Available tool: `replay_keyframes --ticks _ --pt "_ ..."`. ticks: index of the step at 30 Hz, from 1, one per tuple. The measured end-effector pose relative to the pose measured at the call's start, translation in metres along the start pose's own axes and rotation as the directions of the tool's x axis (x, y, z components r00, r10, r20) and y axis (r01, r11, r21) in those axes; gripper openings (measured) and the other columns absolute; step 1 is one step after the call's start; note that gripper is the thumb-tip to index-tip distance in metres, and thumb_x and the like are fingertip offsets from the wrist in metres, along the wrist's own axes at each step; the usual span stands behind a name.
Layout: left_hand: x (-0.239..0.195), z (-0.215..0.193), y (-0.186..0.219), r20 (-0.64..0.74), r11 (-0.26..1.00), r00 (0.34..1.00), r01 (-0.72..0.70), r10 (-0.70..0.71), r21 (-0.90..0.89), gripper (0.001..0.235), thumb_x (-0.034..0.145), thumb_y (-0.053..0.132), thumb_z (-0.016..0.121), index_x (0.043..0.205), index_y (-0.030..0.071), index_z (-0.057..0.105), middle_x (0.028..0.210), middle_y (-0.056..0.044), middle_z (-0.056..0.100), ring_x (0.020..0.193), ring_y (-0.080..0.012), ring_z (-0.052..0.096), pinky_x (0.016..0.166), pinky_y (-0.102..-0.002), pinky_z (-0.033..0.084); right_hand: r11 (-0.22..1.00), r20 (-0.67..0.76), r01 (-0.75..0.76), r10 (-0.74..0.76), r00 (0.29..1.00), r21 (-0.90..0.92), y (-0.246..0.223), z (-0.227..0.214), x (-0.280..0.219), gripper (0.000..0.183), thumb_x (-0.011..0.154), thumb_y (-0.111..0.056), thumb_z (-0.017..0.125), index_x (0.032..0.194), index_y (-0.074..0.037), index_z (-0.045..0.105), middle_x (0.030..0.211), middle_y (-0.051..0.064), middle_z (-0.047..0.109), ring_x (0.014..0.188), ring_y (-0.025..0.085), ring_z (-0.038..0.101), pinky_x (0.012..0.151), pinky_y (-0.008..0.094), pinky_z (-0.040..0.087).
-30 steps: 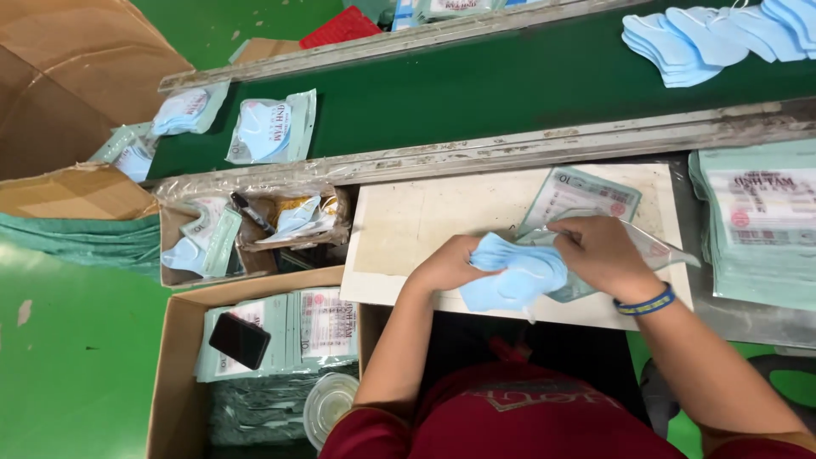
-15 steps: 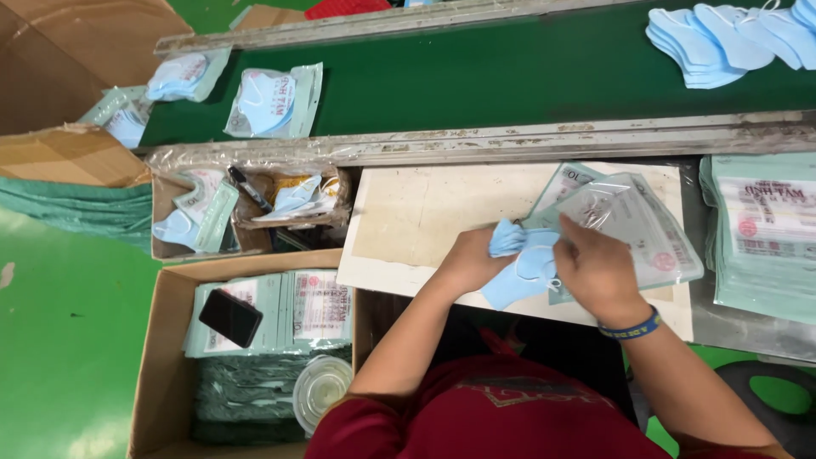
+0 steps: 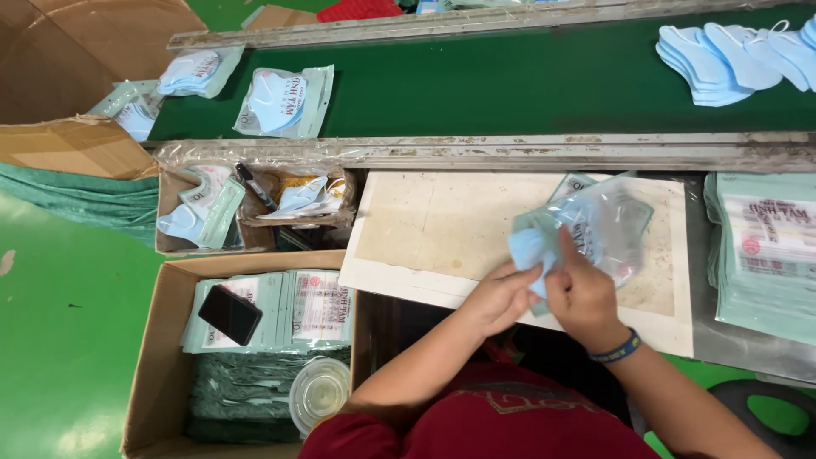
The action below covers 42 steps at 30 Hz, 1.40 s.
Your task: Packaging blue face masks into plastic bags and organizing them in boxes at a manufacturing facility.
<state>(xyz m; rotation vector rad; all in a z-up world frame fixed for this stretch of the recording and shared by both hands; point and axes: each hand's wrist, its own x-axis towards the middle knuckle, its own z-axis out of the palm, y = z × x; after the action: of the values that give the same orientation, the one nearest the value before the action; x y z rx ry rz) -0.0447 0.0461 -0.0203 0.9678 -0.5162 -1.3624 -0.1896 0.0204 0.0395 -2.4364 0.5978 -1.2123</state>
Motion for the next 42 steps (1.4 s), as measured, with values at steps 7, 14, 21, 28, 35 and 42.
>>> replay_keyframes --ticks 7,14,21,28,35,42 --pt "-0.024 -0.011 -0.011 0.499 0.936 0.865 -0.130 -0.054 0.327 0.033 0.104 0.009 0.059 0.133 -0.006 0.057 0.115 -0.016 0.066 0.101 -0.0307 0.067 0.086 -0.044 0.055 0.995 0.192 0.099 -0.092 0.977 -0.026 -0.035 -0.057 0.034 0.052 0.081 -0.022 0.074 0.126 0.001 0.061 0.099 0.019 0.073 0.083 0.030 0.071 0.079 0.039 0.055" --pt "-0.070 0.034 0.065 0.482 0.050 0.807 -0.528 0.342 0.848 0.020 0.095 0.017 0.072 0.107 0.002 0.069 0.103 -0.016 0.068 0.094 -0.0359 0.068 0.082 -0.043 0.056 0.881 0.388 -0.450 0.368 0.845 0.144 0.030 -0.077 0.026 0.026 0.081 -0.014 0.080 0.103 -0.002 0.078 0.094 0.011 0.082 0.080 0.017 0.076 0.074 0.029 0.058" --pt "-0.082 0.062 0.129 0.521 0.031 0.632 -0.653 0.574 0.757 0.049 0.080 0.024 0.077 0.119 -0.005 0.068 0.110 -0.021 0.065 0.104 -0.0356 0.056 0.088 -0.047 0.045 0.787 0.320 -0.546 0.459 0.829 0.288 0.027 -0.076 0.004 0.015 0.085 -0.011 0.079 0.094 0.001 0.078 0.080 0.005 0.078 0.073 0.008 0.065 0.065 0.024 0.053" --pt "-0.070 0.045 0.107 0.634 0.086 0.690 -0.698 0.351 0.711 0.019 0.096 0.023 0.068 0.103 0.006 0.071 0.100 -0.010 0.069 0.101 -0.0308 0.062 0.088 -0.047 0.047 0.870 0.141 -0.465 0.446 0.884 0.165 0.013 -0.106 -0.007 0.013 0.084 -0.010 0.080 0.084 0.000 0.072 0.070 0.002 0.065 0.060 0.008 0.050 0.052 0.026 0.040" --pt "-0.070 0.042 0.103 0.569 0.088 0.822 -0.569 0.026 0.818 0.037 0.105 0.042 0.051 0.105 0.007 0.063 0.081 -0.013 0.067 0.085 -0.0356 0.068 0.077 -0.048 0.053 0.820 0.055 -0.467 0.477 0.877 0.331 0.008 -0.111 -0.019 0.013 0.095 -0.010 0.074 0.101 0.001 0.073 0.078 -0.003 0.069 0.063 0.001 0.055 0.058 0.021 0.041" --pt "0.075 -0.158 0.073 0.320 0.136 0.940 -0.335 0.122 0.932 0.037 0.110 0.027 0.043 0.126 0.009 0.070 0.116 -0.019 0.074 0.110 -0.0316 0.070 0.103 -0.044 0.053 0.747 -0.067 -0.529 0.601 0.797 0.403 0.043 -0.112 0.011 0.017 0.104 -0.012 0.066 0.111 0.001 0.073 0.109 0.007 0.075 0.101 0.010 0.070 0.092 0.024 0.055"
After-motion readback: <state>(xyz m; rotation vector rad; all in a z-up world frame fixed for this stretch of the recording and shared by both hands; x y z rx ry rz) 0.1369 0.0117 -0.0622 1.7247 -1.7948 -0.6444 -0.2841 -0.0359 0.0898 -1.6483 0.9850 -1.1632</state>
